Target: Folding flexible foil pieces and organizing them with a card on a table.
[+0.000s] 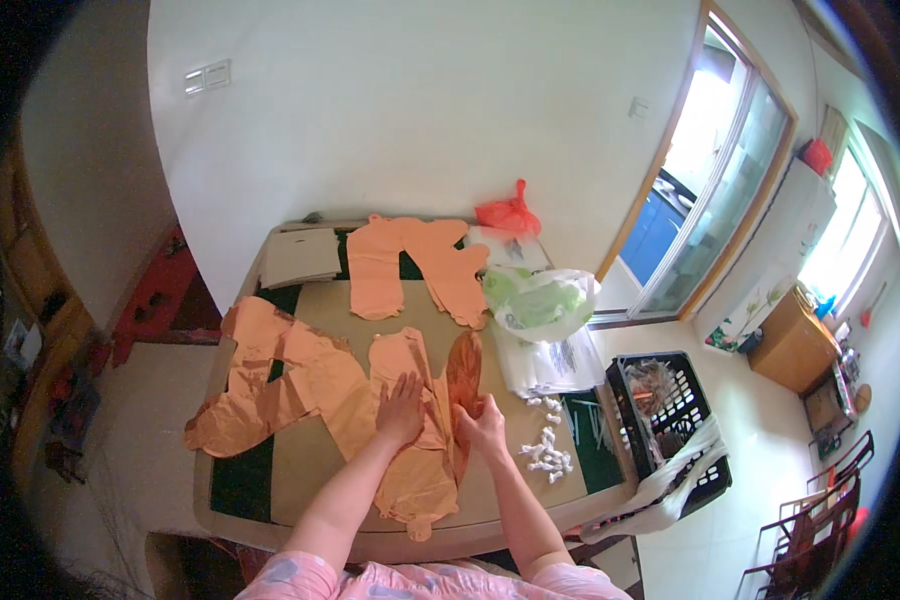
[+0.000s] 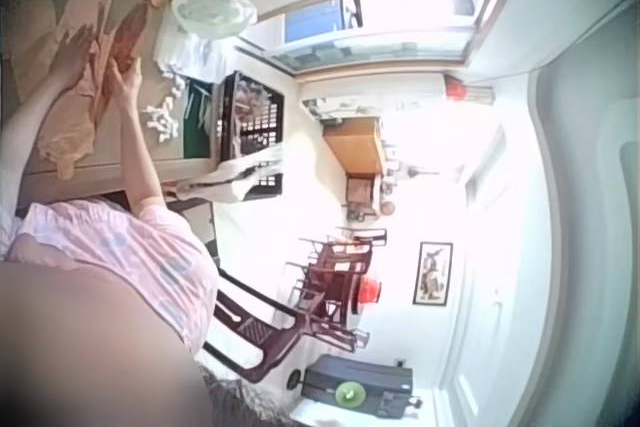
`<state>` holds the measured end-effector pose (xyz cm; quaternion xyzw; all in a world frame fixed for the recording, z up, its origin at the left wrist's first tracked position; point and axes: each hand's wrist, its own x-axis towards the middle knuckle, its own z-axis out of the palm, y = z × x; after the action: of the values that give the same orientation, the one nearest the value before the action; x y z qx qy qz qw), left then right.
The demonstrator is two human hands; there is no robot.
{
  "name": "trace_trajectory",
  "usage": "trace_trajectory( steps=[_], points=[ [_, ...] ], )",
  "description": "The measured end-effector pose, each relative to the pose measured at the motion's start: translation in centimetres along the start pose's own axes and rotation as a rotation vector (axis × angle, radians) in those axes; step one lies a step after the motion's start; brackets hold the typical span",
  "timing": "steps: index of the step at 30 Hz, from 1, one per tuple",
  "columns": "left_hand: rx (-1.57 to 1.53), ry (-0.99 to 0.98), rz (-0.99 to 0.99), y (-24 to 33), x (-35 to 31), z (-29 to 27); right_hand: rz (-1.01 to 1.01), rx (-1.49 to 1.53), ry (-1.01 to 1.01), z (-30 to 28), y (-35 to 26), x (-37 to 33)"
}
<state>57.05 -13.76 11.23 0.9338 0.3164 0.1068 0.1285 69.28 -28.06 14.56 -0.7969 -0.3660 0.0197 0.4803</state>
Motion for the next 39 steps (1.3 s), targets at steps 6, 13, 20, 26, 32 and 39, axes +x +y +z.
trace_trajectory(
  steps=[6,13,20,26,32,39],
  points=[
    [-0.016,0.010,0.005,0.1,0.6,0.8,0.175,-0.152,-0.013,0.2,1.6,0.7],
    [0.009,-0.002,0.004,0.1,0.5,0.5,-0.091,-0.154,0.323,1.0,1.0,-0.2],
    [-0.022,0.001,0.011,0.4,0.4,0.1,-0.024,-0.259,0.089,-0.1,2.7,-0.2],
    [-0.040,-0.004,0.001,0.4,0.4,0.0,0.063,-0.017,0.213,0.1,2.0,0.2],
    [-0.011,-0.022,-0.001,0.3,0.4,-0.1,-0.071,-0.315,0.090,-0.4,1.9,0.6],
    [0.011,-0.021,0.002,0.2,0.3,0.0,0.029,-0.259,0.017,1.0,3.7,5.9]
  ],
)
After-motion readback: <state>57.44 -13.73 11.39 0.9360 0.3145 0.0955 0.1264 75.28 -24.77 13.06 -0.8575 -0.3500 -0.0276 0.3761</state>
